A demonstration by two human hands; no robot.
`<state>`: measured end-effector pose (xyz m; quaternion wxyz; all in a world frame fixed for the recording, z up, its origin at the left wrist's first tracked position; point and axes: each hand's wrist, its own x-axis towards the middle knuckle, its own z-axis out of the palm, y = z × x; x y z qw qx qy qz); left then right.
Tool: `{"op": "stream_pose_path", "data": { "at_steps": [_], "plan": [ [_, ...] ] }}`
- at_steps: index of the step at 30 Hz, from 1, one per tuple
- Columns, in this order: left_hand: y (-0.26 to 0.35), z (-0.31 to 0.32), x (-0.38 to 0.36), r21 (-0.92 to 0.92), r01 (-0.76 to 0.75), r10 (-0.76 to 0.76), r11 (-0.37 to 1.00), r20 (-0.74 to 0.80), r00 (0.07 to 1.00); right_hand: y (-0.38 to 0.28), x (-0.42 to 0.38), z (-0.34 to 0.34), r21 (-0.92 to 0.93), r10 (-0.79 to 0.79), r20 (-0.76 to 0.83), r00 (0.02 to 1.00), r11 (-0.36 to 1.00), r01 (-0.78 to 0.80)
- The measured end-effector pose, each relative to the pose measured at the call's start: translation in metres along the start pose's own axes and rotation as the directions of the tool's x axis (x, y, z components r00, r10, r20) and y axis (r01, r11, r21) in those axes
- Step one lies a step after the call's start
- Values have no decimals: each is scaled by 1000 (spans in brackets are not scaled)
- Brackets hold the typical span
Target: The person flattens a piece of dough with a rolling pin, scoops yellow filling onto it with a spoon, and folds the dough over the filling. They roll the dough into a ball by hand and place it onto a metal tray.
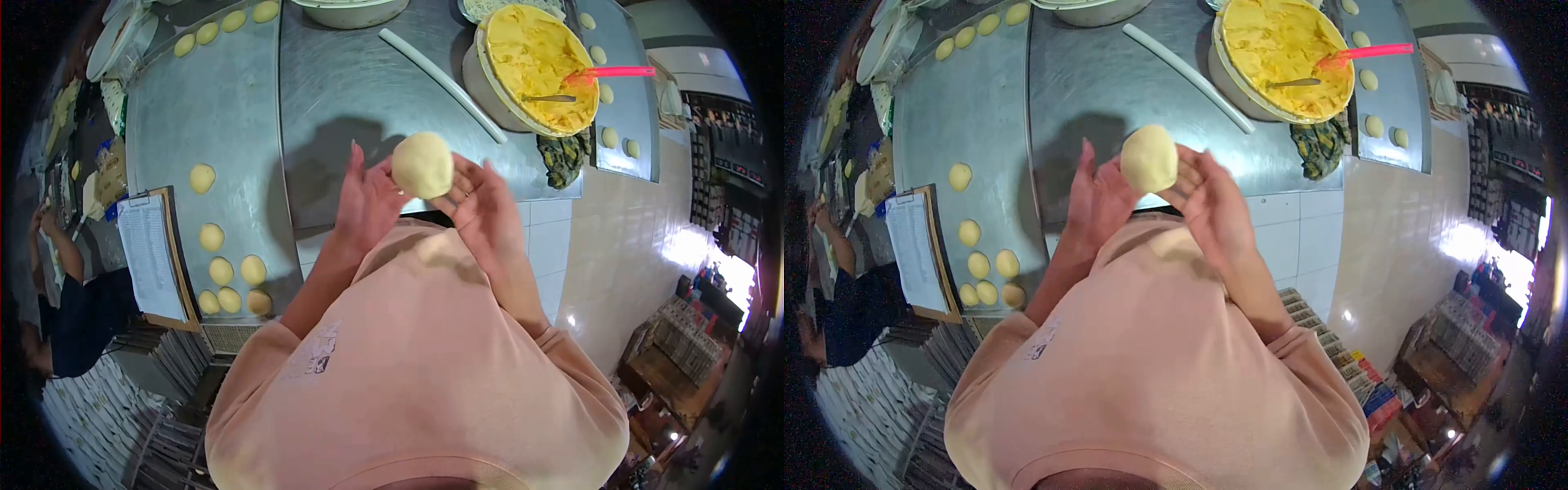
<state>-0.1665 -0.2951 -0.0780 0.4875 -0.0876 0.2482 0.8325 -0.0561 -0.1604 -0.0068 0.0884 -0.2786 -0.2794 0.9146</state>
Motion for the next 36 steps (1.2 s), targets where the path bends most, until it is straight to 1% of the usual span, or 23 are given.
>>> {"op": "stream_pose_path", "data": {
  "at_steps": [1, 2, 3, 4, 5, 6, 7, 8, 10, 12, 13, 14, 15, 16, 18, 19, 22, 25, 28, 31, 34, 36],
  "plan": [
    [2, 5, 1, -159, 115, -109, 981, 45, 993, 1, -2, -4, -306, -106, -80, 991, 949, 77],
    [5, 10, 5, -302, 234, -210, 924, 111, 971, 2, -5, -7, -585, -236, -122, 964, 802, 122],
    [1, 9, 9, -263, 198, -178, 944, 99, 979, -1, -6, -10, -809, -373, -126, 919, 574, 122],
    [-1, 5, 13, -248, 156, -135, 956, 99, 986, -18, -4, -14, -933, -557, 52, 829, 270, 240],
    [0, -2, 16, -237, 115, -94, 965, 100, 991, -45, 0, -20, -954, -656, 267, 706, -76, 290],
    [2, -6, 17, -224, 75, -53, 972, 100, 994, -74, 4, -24, -869, -658, 492, 570, -414, 271],
    [5, -5, 16, -123, 31, -30, 992, 12, 999, -106, 10, -22, -787, -618, 577, 534, -596, 160],
    [5, -7, 18, -42, 1, -4, 999, -61, 998, -133, 19, -20, -666, -559, 654, 510, -745, 38],
    [4, -11, 23, 125, -52, 77, 991, -201, 977, -168, 36, -31, -622, -460, 555, 693, -783, -21],
    [5, -8, 27, 187, -78, 119, 979, -218, 969, -187, 49, -37, -571, -333, 409, 850, -819, -46],
    [6, -6, 32, 216, -97, 147, 971, -226, 963, -191, 60, -37, -541, -254, 325, 911, -840, -40],
    [6, -2, 35, 179, -111, 148, 978, -210, 966, -191, 69, -37, -513, -171, 232, 958, -858, -29],
    [7, 2, 38, 141, -123, 150, 982, -198, 969, -188, 77, -43, -460, -126, 300, 946, -887, 28],
    [6, 5, 41, 101, -134, 151, 986, -190, 970, -189, 85, -49, -410, -46, 348, 936, -906, 108],
    [7, 4, 48, 35, -142, 145, 989, -126, 981, -191, 98, -57, -305, 117, 427, 896, -915, 265],
    [7, 5, 52, 1, -144, 143, 990, -95, 985, -196, 98, -56, -209, 181, 523, 833, -920, 331],
    [6, 16, 62, -177, -142, 133, 974, -62, 989, -223, 94, -51, -231, 208, 531, 821, -897, 377],
    [5, 37, 69, -160, -187, 168, 969, -125, 978, -246, 83, -44, -277, 115, 571, 813, -905, 323],
    [11, 64, 79, -85, -138, 137, 987, -26, 990, -248, 82, -62, -330, 74, 532, 843, -899, 288],
    [15, 82, 90, -65, -101, 103, 993, 39, 994, -242, 84, -72, -376, 80, 485, 871, -880, 290],
    [19, 93, 95, -89, -66, 71, 994, 63, 995, -236, 85, -80, -425, 112, 449, 887, -846, 322],
    [21, 99, 97, -86, -66, 70, 994, 46, 996, -231, 85, -79, -453, 130, 410, 903, -830, 325]
  ]
}}
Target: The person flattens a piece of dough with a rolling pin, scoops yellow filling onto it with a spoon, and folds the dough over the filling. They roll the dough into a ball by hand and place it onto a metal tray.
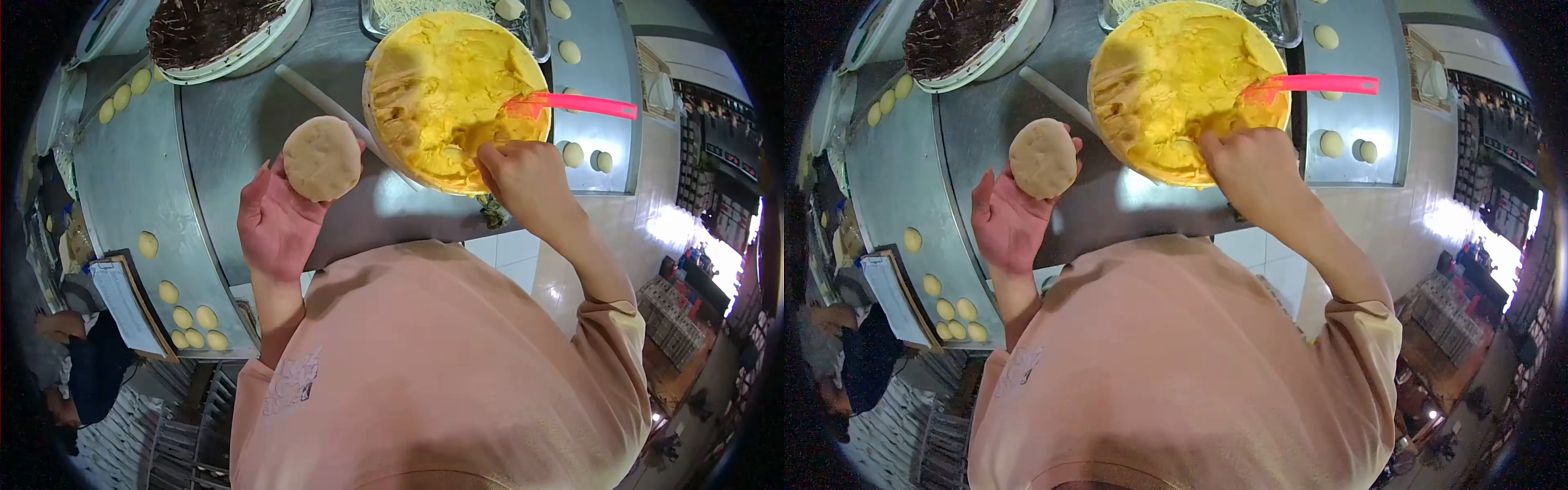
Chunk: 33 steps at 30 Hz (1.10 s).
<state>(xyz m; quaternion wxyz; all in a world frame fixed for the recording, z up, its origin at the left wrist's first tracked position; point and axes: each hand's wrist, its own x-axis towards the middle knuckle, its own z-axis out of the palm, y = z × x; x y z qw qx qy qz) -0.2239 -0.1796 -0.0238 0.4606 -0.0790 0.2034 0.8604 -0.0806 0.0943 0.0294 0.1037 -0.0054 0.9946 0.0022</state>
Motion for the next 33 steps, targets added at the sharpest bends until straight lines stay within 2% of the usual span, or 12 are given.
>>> {"op": "stream_pose_path", "data": {
  "at_steps": [4, 7, 10, 12, 14, 17, 20, 24, 25, 28, 29, 33],
  "plan": [
    [1, 12, 3, 71, -15, 18, 997, -44, 999, -14, 6, 2, 70, 6, 51, 999, 998, -9],
    [-1, 15, 3, 31, -13, 15, 999, -50, 999, -19, 7, 5, 157, 72, 106, 992, 984, -89],
    [-1, 17, 2, 14, 2, -2, 1000, 13, 1000, -15, 6, -4, 312, 95, 42, 995, 944, -103],
    [-3, 19, 2, 26, -12, 13, 1000, -15, 1000, -7, 3, -14, 437, 129, 47, 991, 889, -136],
    [-2, 21, 3, 45, -21, 22, 999, -33, 999, -1, -1, -24, 566, 184, 81, 980, 801, -197],
    [-2, 24, 5, 50, 9, -8, 999, -34, 999, 4, -13, -41, 728, 271, 213, 939, 597, -337],
    [-8, 35, 10, -39, 103, -103, 994, 8, 995, 0, -25, -40, 886, 416, 53, 908, 401, -235],
    [-28, 39, 27, -231, 289, -255, 929, 164, 953, -25, -26, -33, 909, 587, -198, 785, 409, -77],
    [-34, 41, 29, -275, 342, -288, 899, 219, 932, -30, -24, -26, 890, 591, -268, 761, 454, -39],
    [-45, 60, 31, -280, 345, -297, 896, 200, 934, -36, -24, -7, 777, 552, -413, 724, 628, -35],
    [-46, 64, 30, -271, 347, -299, 898, 204, 932, -35, -25, 1, 749, 540, -437, 719, 661, -40],
    [-50, 68, 29, -226, 346, -312, 911, 174, 934, -39, -27, 8, 777, 546, -367, 753, 625, -74]
  ]
}}
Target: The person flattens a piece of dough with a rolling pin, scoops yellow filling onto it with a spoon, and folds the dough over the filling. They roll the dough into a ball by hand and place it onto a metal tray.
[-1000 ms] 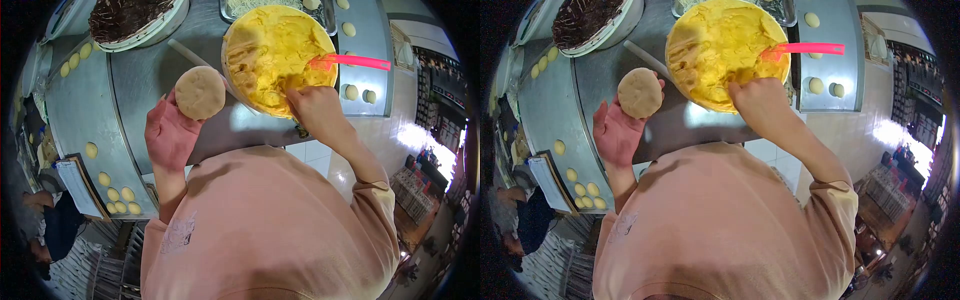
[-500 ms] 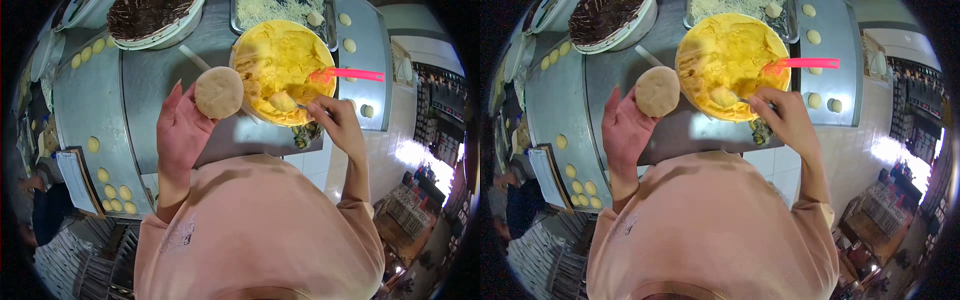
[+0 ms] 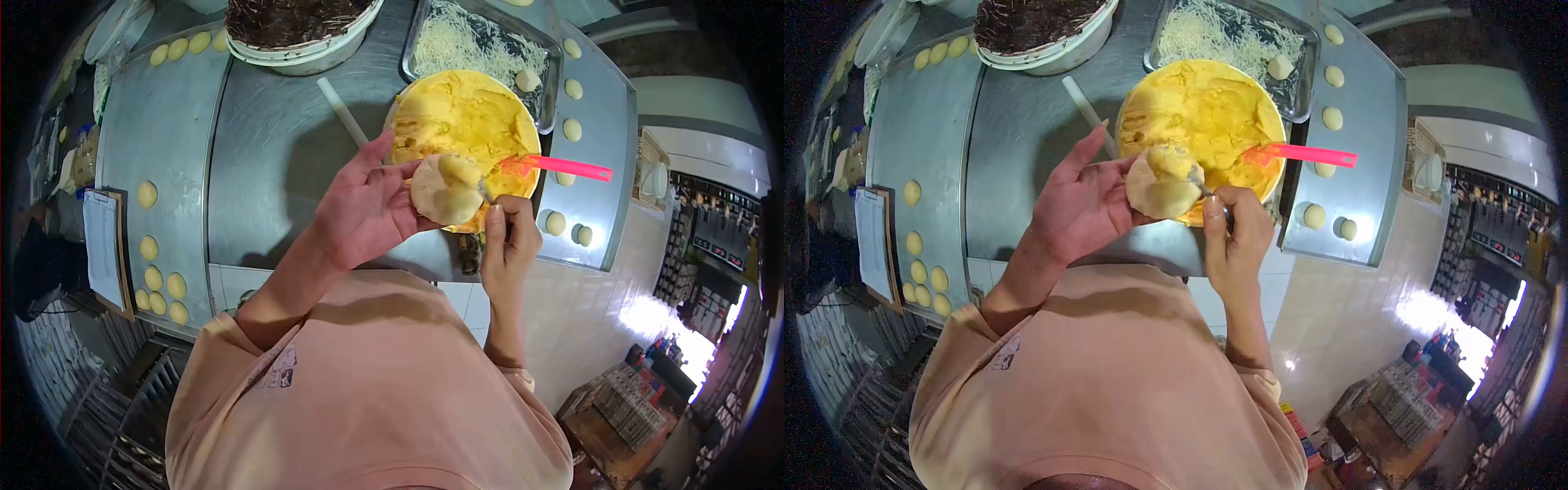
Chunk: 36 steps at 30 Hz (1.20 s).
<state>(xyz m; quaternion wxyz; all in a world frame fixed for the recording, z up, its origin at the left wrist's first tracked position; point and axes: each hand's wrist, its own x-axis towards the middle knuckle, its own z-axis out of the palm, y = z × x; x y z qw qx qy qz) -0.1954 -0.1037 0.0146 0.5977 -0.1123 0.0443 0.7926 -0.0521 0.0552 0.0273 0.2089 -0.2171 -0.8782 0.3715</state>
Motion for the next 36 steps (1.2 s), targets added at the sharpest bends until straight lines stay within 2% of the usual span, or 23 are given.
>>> {"op": "stream_pose_path", "data": {
  "at_steps": [4, 7, 10, 13, 14, 18, 21, 22, 23, 24, 25, 26, 28, 29, 31, 34, 36],
  "plan": [
    [2, -4, -3, -8, 14, -14, 1000, -15, 1000, -6, 5, -6, -133, -171, 112, 979, 974, 185],
    [5, -22, -6, -60, -6, 6, 998, 7, 1000, -13, 10, -23, -91, -155, 162, 975, 981, 171],
    [21, -34, -20, -14, -148, 148, 989, 23, 989, -4, 12, -43, -26, 111, 105, 988, 994, -109],
    [27, -9, -31, 438, -253, 343, 863, -139, 929, -13, 34, -33, -401, -35, 170, 985, 910, 102],
    [26, -8, -32, 468, -235, 327, 852, -125, 937, -9, 38, -20, -474, -124, 213, 969, 854, 213],
    [24, 1, -38, 634, -172, 271, 754, -62, 961, 13, 41, 25, -657, -8, 412, 911, 690, 303],
    [27, 12, -48, 736, -145, 266, 661, -49, 963, -21, 45, 20, -487, -319, 247, 915, 776, 402],
    [27, 15, -52, 763, -132, 265, 633, -53, 963, -26, 46, 20, -204, -356, 225, 907, 893, 401],
    [26, 15, -54, 765, -122, 276, 633, -75, 958, -35, 44, 19, -9, -252, 268, 930, 964, 264],
    [24, 16, -55, 767, -110, 284, 632, -97, 954, -47, 39, 20, 178, -154, 327, 932, 979, 99],
    [23, 17, -56, 770, -98, 291, 630, -117, 949, -54, 33, 20, 347, -71, 399, 914, 935, -79],
    [24, 17, -59, 777, -94, 298, 622, -124, 947, -56, 27, 21, 434, 21, 493, 870, 861, -267],
    [26, 15, -65, 788, -89, 314, 609, -136, 939, -57, 20, 27, 500, 52, 515, 855, 793, -349],
    [31, 10, -68, 767, -72, 257, 637, -123, 958, -56, 17, 31, 530, 64, 529, 846, 754, -388],
    [44, -9, -77, 728, -30, 140, 685, -90, 986, -50, 6, 42, 695, 89, 504, 859, 549, -464],
    [44, -36, -89, 489, 34, 24, 872, -112, 993, -58, -5, 57, 820, 128, 495, 859, 259, -511],
    [34, -65, -100, 420, -113, 89, 900, 75, 993, -58, -12, 67, 847, 125, 507, 853, 108, -520]
  ]
}}
